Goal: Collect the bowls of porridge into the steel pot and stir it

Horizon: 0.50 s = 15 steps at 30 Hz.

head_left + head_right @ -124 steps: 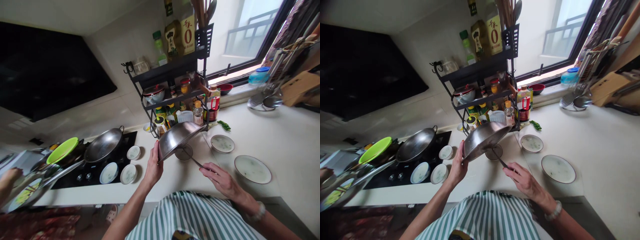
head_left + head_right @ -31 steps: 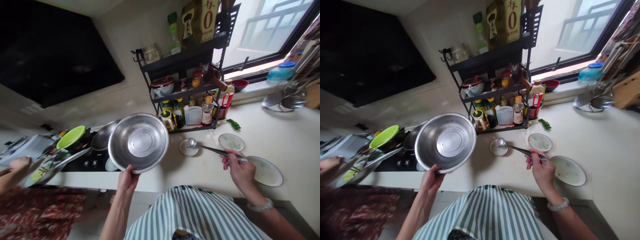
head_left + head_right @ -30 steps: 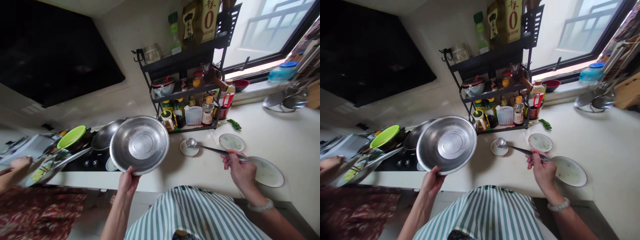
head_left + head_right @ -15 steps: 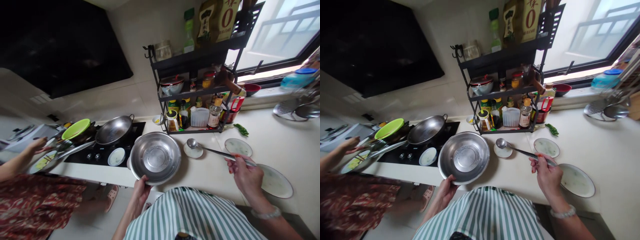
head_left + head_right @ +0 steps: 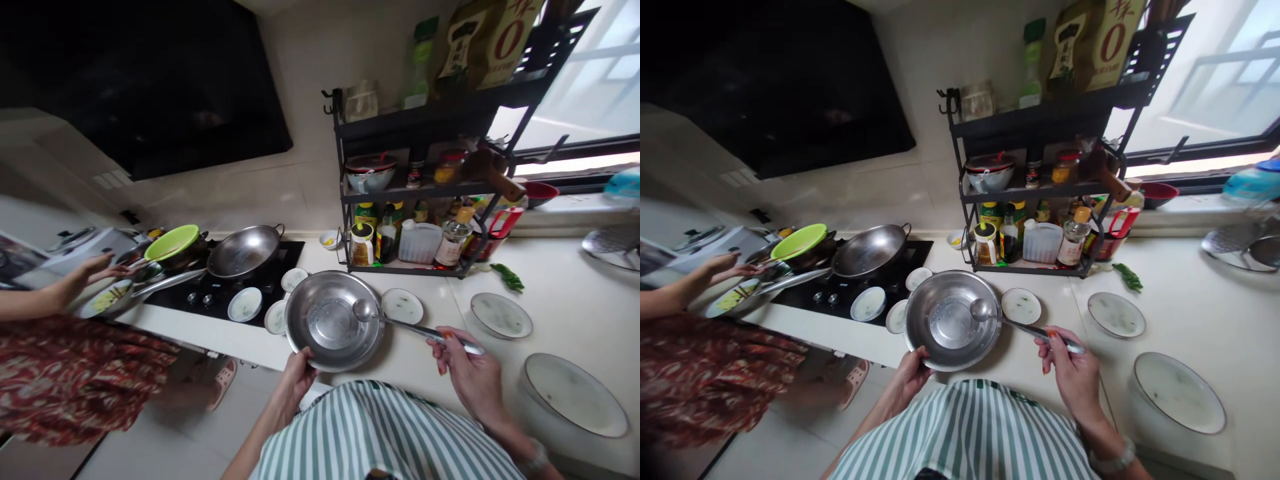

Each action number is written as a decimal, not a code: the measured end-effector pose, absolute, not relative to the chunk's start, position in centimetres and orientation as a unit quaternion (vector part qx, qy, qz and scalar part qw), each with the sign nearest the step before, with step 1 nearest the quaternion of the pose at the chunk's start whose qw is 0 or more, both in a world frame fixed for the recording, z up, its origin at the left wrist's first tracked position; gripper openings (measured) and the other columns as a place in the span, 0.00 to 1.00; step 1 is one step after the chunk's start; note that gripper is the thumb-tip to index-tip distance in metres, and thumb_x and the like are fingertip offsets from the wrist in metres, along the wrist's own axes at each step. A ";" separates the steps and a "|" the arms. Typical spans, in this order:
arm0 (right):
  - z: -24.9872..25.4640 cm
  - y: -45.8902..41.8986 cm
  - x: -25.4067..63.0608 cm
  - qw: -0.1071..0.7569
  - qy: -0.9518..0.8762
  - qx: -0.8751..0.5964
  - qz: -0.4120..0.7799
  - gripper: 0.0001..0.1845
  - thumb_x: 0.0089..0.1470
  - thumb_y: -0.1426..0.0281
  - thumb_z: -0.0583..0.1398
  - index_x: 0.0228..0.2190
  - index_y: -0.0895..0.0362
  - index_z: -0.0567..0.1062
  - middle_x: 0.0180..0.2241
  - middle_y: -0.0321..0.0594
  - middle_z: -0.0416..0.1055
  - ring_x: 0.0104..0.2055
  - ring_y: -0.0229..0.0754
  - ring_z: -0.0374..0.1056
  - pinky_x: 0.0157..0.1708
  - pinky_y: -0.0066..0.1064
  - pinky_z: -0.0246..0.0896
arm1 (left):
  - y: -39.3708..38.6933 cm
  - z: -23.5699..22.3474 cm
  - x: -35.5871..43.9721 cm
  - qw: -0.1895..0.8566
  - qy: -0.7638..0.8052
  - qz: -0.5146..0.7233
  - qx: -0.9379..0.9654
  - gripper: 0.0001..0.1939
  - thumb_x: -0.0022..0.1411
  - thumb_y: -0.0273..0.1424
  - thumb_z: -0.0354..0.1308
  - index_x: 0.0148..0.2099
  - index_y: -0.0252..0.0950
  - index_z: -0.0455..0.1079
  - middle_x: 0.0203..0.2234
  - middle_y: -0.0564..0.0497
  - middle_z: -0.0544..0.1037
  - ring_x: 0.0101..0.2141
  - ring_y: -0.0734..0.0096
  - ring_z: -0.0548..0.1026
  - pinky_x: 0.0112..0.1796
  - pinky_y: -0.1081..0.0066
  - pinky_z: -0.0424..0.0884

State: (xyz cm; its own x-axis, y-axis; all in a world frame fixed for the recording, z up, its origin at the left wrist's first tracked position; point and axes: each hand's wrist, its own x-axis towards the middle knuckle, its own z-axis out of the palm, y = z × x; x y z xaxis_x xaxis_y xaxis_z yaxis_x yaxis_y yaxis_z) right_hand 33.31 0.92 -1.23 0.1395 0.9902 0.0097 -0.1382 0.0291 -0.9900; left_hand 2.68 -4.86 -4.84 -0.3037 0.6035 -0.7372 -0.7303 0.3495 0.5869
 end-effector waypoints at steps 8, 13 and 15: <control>-1.8 0.4 31.7 0.534 -0.468 -0.512 0.484 0.20 0.53 0.55 0.62 0.38 0.59 0.73 0.22 0.40 0.73 0.20 0.40 0.67 0.17 0.30 0.64 | -3.7 -5.7 1.7 0.605 0.558 0.566 -0.042 0.11 0.45 0.14 0.50 0.24 0.36 0.58 0.13 0.59 0.61 0.15 0.78 0.63 0.18 0.75 0.69; -1.9 0.1 30.2 0.523 -0.477 -0.519 0.479 0.21 0.52 0.53 0.62 0.37 0.59 0.73 0.23 0.41 0.74 0.17 0.38 0.66 0.17 0.31 0.65 | -2.8 -5.9 0.8 0.627 0.545 0.556 -0.022 0.11 0.47 0.15 0.52 0.23 0.35 0.58 0.13 0.59 0.60 0.14 0.79 0.63 0.19 0.75 0.70; -2.1 0.1 29.6 0.522 -0.475 -0.522 0.479 0.22 0.51 0.52 0.63 0.37 0.59 0.73 0.23 0.41 0.74 0.16 0.37 0.65 0.17 0.31 0.65 | -2.2 -6.1 0.5 0.636 0.538 0.553 -0.019 0.10 0.47 0.15 0.53 0.25 0.34 0.60 0.14 0.58 0.63 0.16 0.79 0.65 0.21 0.74 0.73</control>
